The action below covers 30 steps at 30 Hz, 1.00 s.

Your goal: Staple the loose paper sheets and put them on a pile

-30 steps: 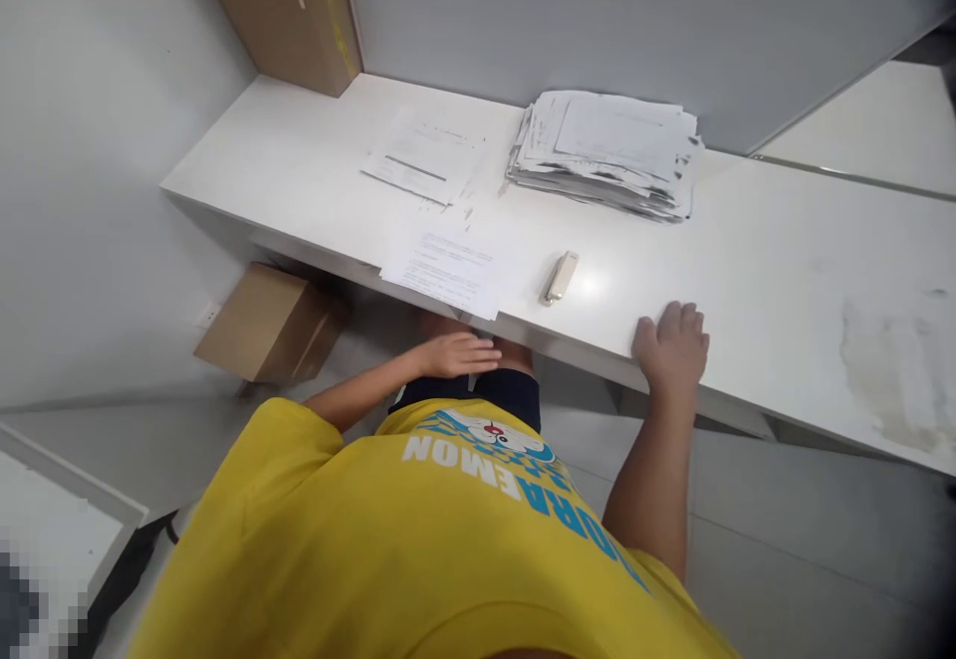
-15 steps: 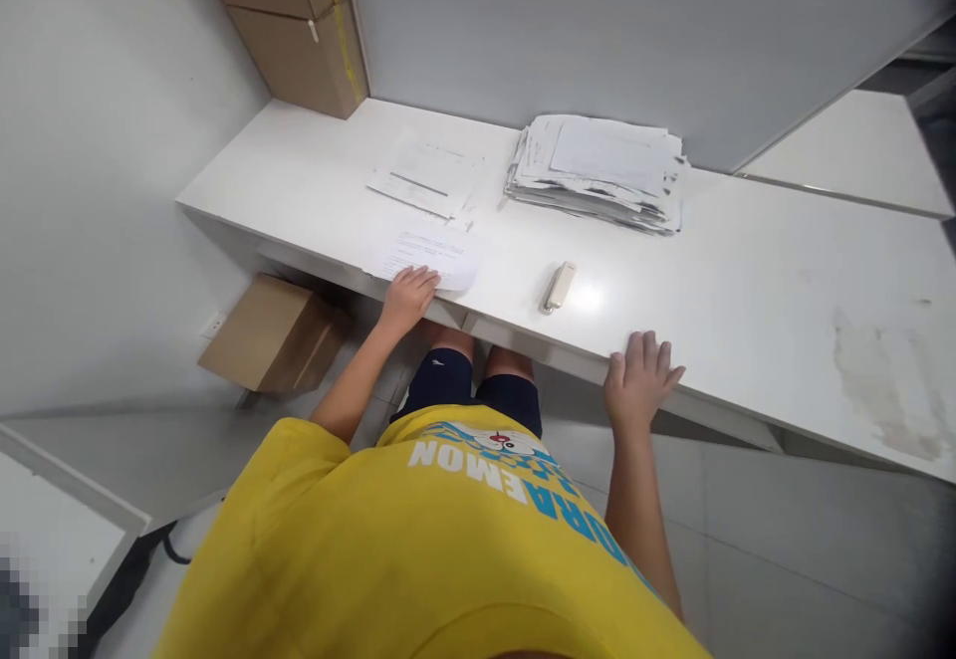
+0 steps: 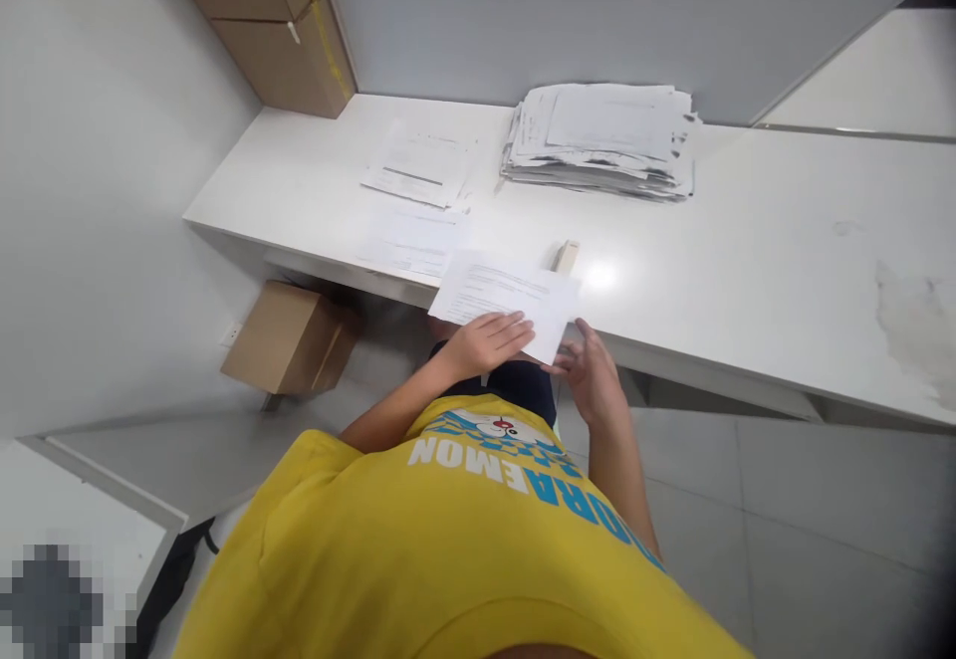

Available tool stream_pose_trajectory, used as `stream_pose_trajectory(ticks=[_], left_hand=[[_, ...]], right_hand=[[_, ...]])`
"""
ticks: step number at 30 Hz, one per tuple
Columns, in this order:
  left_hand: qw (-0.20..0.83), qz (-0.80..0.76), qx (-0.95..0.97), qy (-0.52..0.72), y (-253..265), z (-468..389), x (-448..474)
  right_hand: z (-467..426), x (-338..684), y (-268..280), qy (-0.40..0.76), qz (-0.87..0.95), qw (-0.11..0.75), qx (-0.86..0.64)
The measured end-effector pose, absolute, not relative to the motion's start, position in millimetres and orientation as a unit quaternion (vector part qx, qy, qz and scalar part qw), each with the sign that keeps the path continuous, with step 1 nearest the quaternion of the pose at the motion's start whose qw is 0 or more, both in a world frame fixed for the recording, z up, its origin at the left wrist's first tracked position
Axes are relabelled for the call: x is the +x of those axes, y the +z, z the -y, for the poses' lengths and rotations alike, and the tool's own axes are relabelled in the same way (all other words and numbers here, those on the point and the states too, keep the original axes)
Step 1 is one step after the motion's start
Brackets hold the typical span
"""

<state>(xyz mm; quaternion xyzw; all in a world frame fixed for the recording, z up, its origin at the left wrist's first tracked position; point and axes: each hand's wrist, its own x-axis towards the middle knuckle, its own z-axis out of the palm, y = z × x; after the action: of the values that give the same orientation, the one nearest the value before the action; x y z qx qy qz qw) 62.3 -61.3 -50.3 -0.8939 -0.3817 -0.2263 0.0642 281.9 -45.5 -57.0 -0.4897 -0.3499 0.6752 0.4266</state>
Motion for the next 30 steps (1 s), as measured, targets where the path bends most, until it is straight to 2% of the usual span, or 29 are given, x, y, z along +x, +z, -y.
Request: stream_pose_trajectory(ticks=[8, 17, 25, 30], left_hand=[[-0.008, 0.376, -0.917, -0.134, -40, 53, 115], [-0.040, 0.390, -0.912, -0.120, -10, 24, 89], [-0.039, 0.445, -0.880, -0.163, -24, -39, 80], [-0.046, 0.404, -0.898, -0.166, -28, -79, 76]], right_hand=[[16, 307, -63, 0.665, 0.304, 0.445, -0.517], [28, 337, -50, 0.673, 0.280, 0.403, -0.554], [28, 352, -56, 0.660, 0.283, 0.436, -0.543], [22, 356, -61, 0.653, 0.277, 0.452, -0.541]])
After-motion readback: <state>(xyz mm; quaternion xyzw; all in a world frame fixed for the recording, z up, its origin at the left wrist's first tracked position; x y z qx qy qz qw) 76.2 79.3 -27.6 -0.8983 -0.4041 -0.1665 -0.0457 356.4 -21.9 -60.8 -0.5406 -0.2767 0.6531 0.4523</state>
